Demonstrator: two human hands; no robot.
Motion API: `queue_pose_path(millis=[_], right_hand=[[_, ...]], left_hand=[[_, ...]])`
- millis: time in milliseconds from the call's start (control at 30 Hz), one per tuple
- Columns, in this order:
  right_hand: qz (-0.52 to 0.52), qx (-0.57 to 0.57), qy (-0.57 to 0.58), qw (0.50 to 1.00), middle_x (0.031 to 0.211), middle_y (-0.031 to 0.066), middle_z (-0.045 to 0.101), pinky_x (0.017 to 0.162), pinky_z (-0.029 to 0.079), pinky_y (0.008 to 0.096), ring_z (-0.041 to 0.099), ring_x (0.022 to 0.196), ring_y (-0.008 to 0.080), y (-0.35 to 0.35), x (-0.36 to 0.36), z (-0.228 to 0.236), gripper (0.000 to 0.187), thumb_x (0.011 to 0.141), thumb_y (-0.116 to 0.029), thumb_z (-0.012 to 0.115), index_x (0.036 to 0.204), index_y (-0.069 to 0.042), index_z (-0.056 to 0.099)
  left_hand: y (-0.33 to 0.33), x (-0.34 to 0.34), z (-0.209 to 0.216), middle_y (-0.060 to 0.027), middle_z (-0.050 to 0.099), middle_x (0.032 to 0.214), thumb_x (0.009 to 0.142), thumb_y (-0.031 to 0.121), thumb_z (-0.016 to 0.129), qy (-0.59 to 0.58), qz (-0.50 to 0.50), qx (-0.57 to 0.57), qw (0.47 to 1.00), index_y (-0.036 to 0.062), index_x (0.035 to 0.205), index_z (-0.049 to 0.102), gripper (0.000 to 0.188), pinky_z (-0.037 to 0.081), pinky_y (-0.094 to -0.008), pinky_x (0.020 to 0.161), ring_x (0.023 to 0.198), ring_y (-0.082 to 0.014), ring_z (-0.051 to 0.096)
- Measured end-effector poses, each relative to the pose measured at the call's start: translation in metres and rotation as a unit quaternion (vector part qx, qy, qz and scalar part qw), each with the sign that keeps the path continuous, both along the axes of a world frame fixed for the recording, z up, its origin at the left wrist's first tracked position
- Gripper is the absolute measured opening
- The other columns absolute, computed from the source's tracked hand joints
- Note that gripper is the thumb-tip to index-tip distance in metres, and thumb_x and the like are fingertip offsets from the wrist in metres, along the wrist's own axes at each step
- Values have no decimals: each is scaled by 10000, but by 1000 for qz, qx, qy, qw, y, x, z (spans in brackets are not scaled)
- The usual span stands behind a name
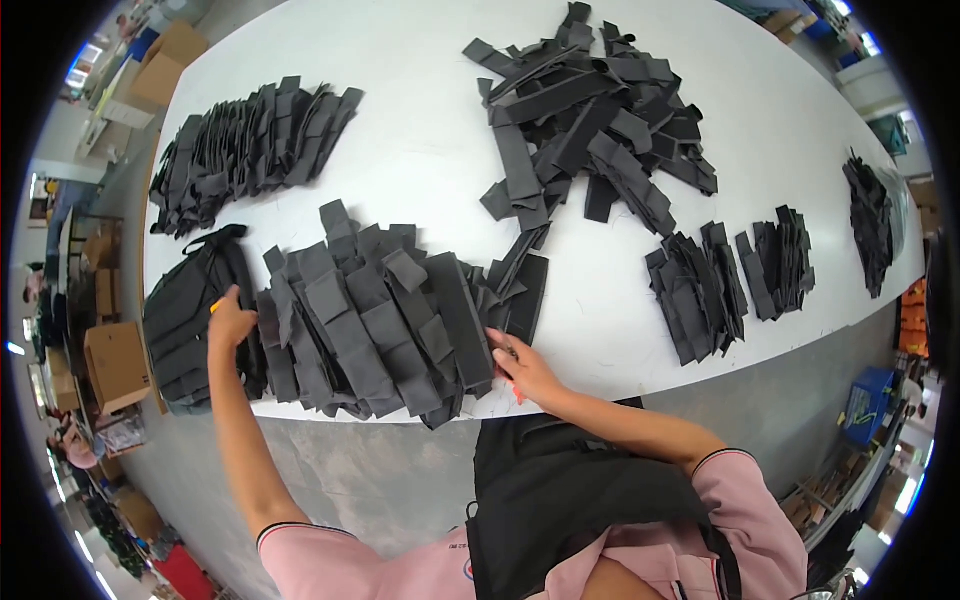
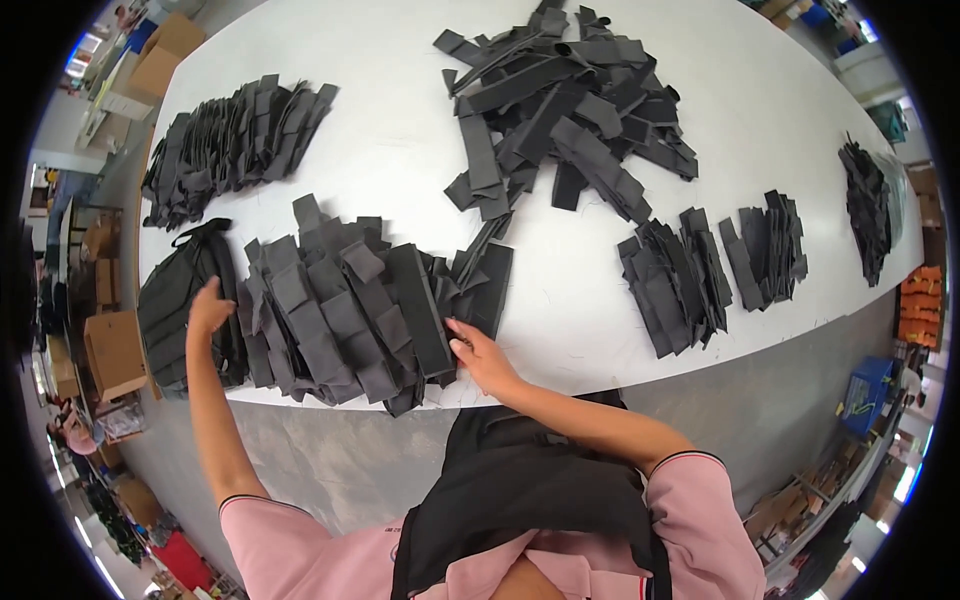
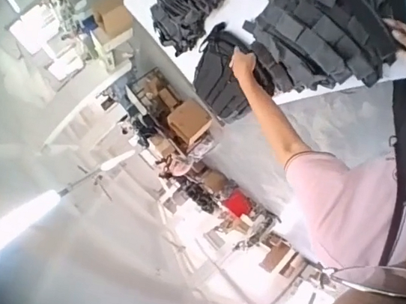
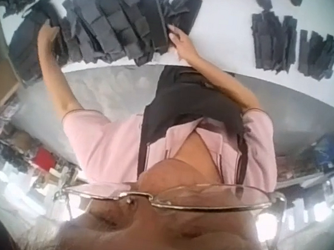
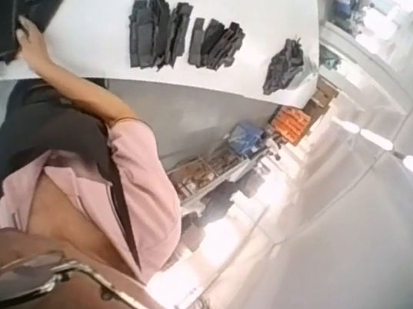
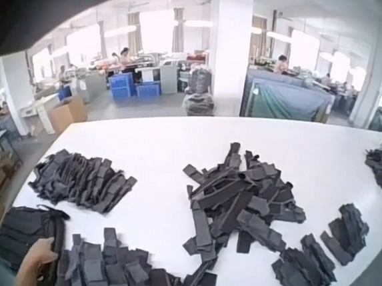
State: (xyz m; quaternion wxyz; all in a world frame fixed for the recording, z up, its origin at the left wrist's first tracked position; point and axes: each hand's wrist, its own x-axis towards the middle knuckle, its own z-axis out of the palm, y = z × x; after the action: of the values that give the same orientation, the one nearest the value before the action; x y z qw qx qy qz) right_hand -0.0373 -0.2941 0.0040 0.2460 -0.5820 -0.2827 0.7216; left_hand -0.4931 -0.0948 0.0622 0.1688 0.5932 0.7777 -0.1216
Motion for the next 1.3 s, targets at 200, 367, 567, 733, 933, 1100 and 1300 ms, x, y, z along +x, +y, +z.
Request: queue_pose_path(millis=[200,367,567,733,933,1100,1300], right_hand=[[-145,156,-58,975,1023,83,580,558,452,230,543,595,96,27,48,-3,339,947,-195,483,1253,-52,504],[-113,166,-107,974,664,4,511,483,419,251,479,452,91,94,59,0,321,911,-198,545,1217,-103,567],[-155,190,-161,956,598,-18,518,460,391,244,447,451,62,138,74,-3,201,851,-157,614,1031,-76,655],[-181,223,-163,944,759,-10,603,604,414,230,520,672,58,151,142,-4,197,805,-93,629,997,-70,667],[-35,237,-395,887,905,68,640,637,453,283,579,674,196,125,173,-31,215,823,-58,586,1019,-106,658],[-116,413,-420,800,1139,88,510,615,462,287,565,700,181,83,136,1,270,832,10,568,1076,-84,638],[-28,219,-254,942,1002,130,550,705,477,299,564,894,239,17,76,-32,411,809,-156,668,1169,-37,510]], left_hand=[[87,81,6,-204,580,1184,797,350,620,-58,-140,114,982,77,1330,445,623,427,-401,934,1103,-327,559],[132,150,-73,-249,544,1219,687,467,706,-44,-79,-17,996,106,1410,296,906,415,-417,970,1155,-378,515],[129,162,-91,-165,643,1025,623,206,760,-142,-46,40,988,137,1323,436,774,481,-378,858,997,-317,611],[129,176,-40,-73,656,807,707,-34,620,-327,-75,80,939,91,1233,527,549,483,-279,676,739,-159,616],[122,180,-52,-74,669,824,687,-1,666,-231,-182,-33,955,57,1144,579,468,489,-269,669,762,-134,628],[114,174,-67,-120,671,932,674,51,712,-97,-159,26,982,76,1163,561,513,520,-321,712,792,-231,657],[116,153,-53,-103,631,982,723,26,703,-370,131,27,919,44,1137,582,432,532,-352,672,832,-211,632]])
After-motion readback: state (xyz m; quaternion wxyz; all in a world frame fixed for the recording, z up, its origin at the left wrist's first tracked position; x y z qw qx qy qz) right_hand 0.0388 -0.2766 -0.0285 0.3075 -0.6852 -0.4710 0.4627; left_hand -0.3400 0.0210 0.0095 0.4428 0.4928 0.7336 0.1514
